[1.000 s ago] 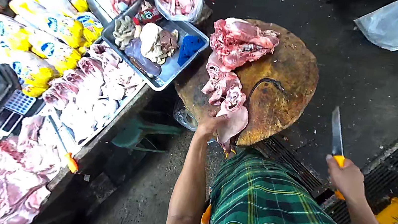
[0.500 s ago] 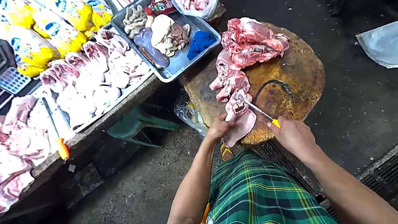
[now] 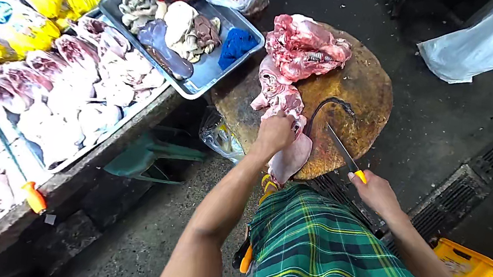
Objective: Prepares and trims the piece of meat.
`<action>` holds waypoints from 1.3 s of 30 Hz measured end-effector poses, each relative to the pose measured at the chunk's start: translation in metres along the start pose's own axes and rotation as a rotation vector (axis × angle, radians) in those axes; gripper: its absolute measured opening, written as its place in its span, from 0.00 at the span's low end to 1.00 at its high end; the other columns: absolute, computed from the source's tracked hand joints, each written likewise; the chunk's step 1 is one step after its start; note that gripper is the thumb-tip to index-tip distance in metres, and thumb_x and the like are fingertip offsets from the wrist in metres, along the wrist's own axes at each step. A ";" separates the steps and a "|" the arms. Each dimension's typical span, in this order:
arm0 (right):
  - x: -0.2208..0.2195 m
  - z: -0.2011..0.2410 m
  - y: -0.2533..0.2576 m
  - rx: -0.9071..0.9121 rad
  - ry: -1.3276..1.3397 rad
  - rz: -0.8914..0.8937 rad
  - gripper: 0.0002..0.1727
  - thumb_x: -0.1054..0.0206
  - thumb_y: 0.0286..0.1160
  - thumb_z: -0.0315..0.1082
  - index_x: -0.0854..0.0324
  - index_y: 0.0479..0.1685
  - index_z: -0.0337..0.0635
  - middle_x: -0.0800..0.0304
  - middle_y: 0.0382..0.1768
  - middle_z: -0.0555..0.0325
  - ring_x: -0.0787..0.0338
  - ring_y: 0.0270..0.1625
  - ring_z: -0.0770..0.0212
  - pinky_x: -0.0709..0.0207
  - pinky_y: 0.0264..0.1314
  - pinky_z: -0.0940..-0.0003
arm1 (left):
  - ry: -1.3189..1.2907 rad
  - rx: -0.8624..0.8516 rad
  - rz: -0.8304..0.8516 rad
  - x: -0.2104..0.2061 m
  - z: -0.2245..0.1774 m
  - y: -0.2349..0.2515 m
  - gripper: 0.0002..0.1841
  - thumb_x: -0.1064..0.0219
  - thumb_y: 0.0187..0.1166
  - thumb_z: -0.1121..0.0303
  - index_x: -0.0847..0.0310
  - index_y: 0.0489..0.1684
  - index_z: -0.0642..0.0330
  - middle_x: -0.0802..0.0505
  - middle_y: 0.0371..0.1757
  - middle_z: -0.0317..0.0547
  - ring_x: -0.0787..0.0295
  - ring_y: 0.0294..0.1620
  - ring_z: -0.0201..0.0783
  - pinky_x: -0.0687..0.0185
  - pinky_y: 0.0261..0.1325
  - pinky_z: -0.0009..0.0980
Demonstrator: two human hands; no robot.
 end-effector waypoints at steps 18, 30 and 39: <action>-0.033 -0.019 0.001 0.008 0.110 -0.026 0.34 0.50 0.88 0.66 0.21 0.57 0.40 0.10 0.42 0.39 0.08 0.51 0.37 0.17 0.52 0.33 | 0.322 0.159 0.199 0.007 -0.033 0.010 0.16 0.33 0.77 0.60 0.13 0.39 0.68 0.08 0.50 0.66 0.10 0.55 0.67 0.16 0.50 0.68; -0.017 -0.058 -0.020 0.127 -0.155 -0.356 0.35 0.40 0.88 0.40 0.42 0.93 0.77 0.17 0.64 0.30 0.17 0.66 0.27 0.21 0.61 0.30 | -0.965 0.840 -0.061 -0.072 0.119 -0.074 0.42 0.36 0.75 0.30 0.20 0.70 0.63 0.10 0.63 0.60 0.12 0.64 0.54 0.15 0.64 0.58; 0.008 -0.111 -0.059 0.068 -0.212 -0.195 0.34 0.42 0.86 0.42 0.39 0.93 0.71 0.14 0.64 0.34 0.10 0.57 0.31 0.18 0.51 0.30 | -0.277 0.342 -0.125 0.020 0.020 -0.030 0.23 0.40 0.85 0.49 0.11 0.57 0.59 0.07 0.56 0.58 0.10 0.60 0.58 0.18 0.64 0.66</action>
Point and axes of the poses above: each hand's wrist, its own y-axis towards the middle knuckle, its own x-axis out of the back of the hand, z = x × y, the point moved 3 cm from there along y, towards the middle knuckle
